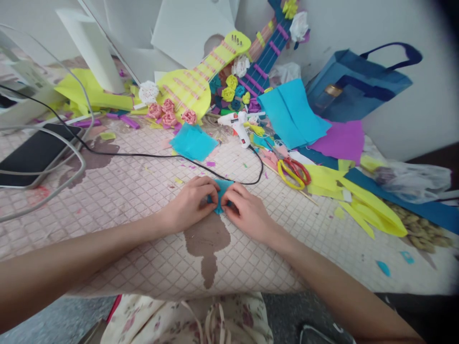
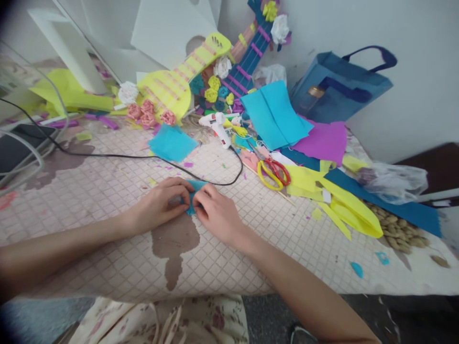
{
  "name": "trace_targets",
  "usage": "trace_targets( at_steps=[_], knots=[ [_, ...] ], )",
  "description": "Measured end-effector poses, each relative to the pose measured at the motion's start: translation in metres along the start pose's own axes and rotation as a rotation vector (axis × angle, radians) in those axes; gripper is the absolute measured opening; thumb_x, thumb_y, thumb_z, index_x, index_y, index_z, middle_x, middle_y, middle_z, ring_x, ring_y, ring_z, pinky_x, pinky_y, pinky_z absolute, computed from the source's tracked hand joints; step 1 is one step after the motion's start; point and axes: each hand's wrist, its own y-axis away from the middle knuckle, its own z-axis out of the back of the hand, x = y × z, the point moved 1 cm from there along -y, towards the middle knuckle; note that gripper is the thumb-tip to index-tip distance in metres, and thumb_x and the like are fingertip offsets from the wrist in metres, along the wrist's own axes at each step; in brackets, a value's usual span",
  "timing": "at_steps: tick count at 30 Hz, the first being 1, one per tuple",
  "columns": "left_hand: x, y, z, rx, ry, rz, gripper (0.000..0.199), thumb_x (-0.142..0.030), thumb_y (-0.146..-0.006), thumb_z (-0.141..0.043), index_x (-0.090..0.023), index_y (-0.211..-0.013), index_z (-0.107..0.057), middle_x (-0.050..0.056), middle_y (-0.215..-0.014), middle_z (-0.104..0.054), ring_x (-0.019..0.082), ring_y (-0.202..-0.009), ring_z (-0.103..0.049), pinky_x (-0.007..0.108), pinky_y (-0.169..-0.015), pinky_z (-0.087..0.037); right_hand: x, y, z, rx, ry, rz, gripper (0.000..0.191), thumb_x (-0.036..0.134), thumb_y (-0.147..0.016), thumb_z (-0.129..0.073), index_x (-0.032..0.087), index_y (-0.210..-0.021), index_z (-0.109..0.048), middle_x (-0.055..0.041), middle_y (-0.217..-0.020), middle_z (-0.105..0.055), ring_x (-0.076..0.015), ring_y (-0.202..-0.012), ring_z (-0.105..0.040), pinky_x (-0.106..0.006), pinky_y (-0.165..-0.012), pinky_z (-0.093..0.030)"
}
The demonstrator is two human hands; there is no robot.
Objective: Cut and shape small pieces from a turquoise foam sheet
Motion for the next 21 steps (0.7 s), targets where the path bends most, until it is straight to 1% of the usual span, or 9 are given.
trace_targets(
  at_steps=[10,13,18,21],
  knots=[
    [0.0007,0.0006,0.0001,0.000,-0.006,-0.017,0.011,-0.012,-0.080,-0.052,-0.017,-0.072,-0.059,0.007,-0.103,-0.060,0.021,-0.100,-0.055,0.039,-0.091,-0.046,-0.0011,0.0008,-0.0026,0.002,0.020,-0.024,0.004,0.016,-0.084,-0.053,0.020,-0.085,-0.054,-0.0021,-0.095,-0.053,-0.0119,-0.071,-0.052,-0.026,-0.064,-0.039],
    [0.0006,0.0004,0.0003,0.004,-0.011,-0.026,0.009,-0.015,-0.080,-0.055,-0.016,-0.072,-0.058,0.008,-0.102,-0.059,0.021,-0.099,-0.056,0.039,-0.090,-0.046,-0.0015,0.0009,-0.0029,0.003,0.023,-0.028,0.006,0.015,-0.082,-0.055,0.020,-0.085,-0.053,-0.0016,-0.095,-0.053,-0.0119,-0.073,-0.053,-0.026,-0.064,-0.039],
    [0.0011,0.0006,0.0006,0.005,-0.016,-0.032,0.005,-0.015,-0.076,-0.061,-0.016,-0.074,-0.057,0.008,-0.101,-0.060,0.022,-0.099,-0.056,0.039,-0.090,-0.046,-0.0009,0.0021,-0.0007,0.019,0.003,-0.027,0.012,0.017,-0.079,-0.058,0.022,-0.088,-0.052,-0.0012,-0.098,-0.053,-0.0123,-0.075,-0.053,-0.026,-0.064,-0.040],
    [0.0026,0.0011,0.0006,0.004,-0.015,-0.038,0.009,-0.019,-0.074,-0.064,-0.017,-0.080,-0.057,0.008,-0.100,-0.061,0.023,-0.099,-0.056,0.039,-0.089,-0.046,0.0001,0.0024,0.0013,0.036,-0.015,-0.038,0.017,0.018,-0.078,-0.059,0.023,-0.092,-0.051,-0.0018,-0.100,-0.052,-0.0135,-0.077,-0.053,-0.027,-0.066,-0.041]
  ],
)
